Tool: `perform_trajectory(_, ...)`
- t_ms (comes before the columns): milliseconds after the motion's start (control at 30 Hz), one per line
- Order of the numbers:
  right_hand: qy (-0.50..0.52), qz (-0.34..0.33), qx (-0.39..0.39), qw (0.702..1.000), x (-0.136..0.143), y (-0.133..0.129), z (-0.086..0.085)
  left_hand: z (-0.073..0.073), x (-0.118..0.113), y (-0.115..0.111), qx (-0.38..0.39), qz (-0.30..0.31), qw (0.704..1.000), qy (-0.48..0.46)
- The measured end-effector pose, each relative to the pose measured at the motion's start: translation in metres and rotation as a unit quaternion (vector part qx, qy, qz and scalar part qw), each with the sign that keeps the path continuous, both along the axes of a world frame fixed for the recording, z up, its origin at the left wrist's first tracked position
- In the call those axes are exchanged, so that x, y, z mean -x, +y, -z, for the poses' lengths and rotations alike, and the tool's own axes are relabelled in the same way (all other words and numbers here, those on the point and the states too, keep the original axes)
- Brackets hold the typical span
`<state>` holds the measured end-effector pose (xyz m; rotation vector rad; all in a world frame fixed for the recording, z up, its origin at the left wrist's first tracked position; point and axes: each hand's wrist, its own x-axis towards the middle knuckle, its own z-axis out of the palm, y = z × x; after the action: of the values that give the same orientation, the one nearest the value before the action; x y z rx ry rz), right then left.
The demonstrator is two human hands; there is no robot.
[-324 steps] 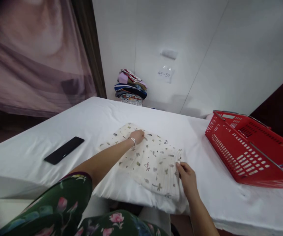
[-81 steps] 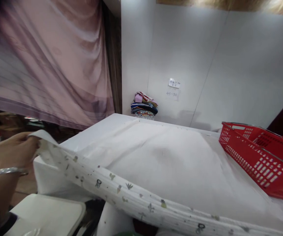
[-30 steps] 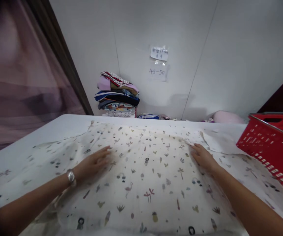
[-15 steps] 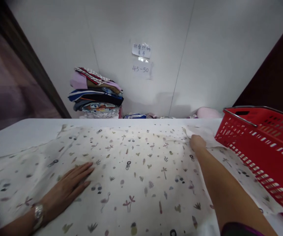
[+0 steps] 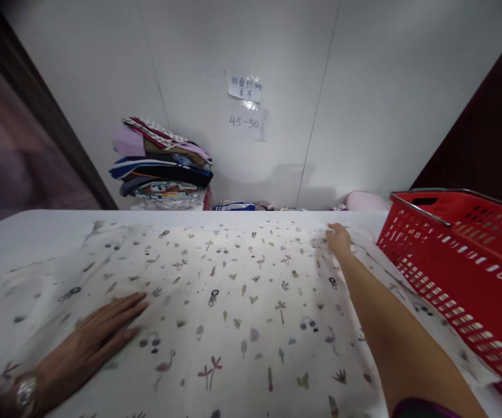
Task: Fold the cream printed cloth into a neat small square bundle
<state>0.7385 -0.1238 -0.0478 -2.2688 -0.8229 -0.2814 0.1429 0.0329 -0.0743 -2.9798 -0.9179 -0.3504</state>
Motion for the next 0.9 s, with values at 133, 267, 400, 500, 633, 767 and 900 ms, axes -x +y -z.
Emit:
perform_trajectory(133, -0.028, -0.113, 0.104, 0.988, 0.049, 0.041, 0.004, -0.003, -0.003, -0.007, 0.0, -0.022, 0.999, -0.024)
perform_trajectory(267, -0.002, -0.181, 0.189, 0.965, 0.09, 0.095, -0.002, -0.005, -0.003, -0.008, 0.006, -0.018, 1.0, -0.011)
perform_trajectory(400, 0.014, -0.192, 0.245, 0.95, 0.114, 0.129, 0.004, -0.005, -0.003, -0.009, 0.014, -0.012, 1.0, -0.011)
perform_trajectory(500, 0.017, -0.181, 0.276, 0.944, 0.121, 0.138, 0.008, -0.004, -0.003, -0.011, 0.018, -0.012, 0.999, -0.032)
perform_trajectory(633, 0.022, -0.146, 0.29, 0.945, 0.126, 0.143, 0.002, -0.003, -0.001, -0.014, 0.012, -0.012, 0.997, -0.073)
perform_trajectory(767, 0.021, -0.085, 0.262, 0.961, 0.126, 0.151, -0.011, -0.02, 0.0, -0.015, -0.016, 0.004, 0.993, -0.12)
perform_trajectory(900, 0.023, -0.054, 0.247, 0.967, 0.124, 0.161, -0.02, -0.044, -0.006, -0.012, -0.005, 0.002, 0.996, -0.094)
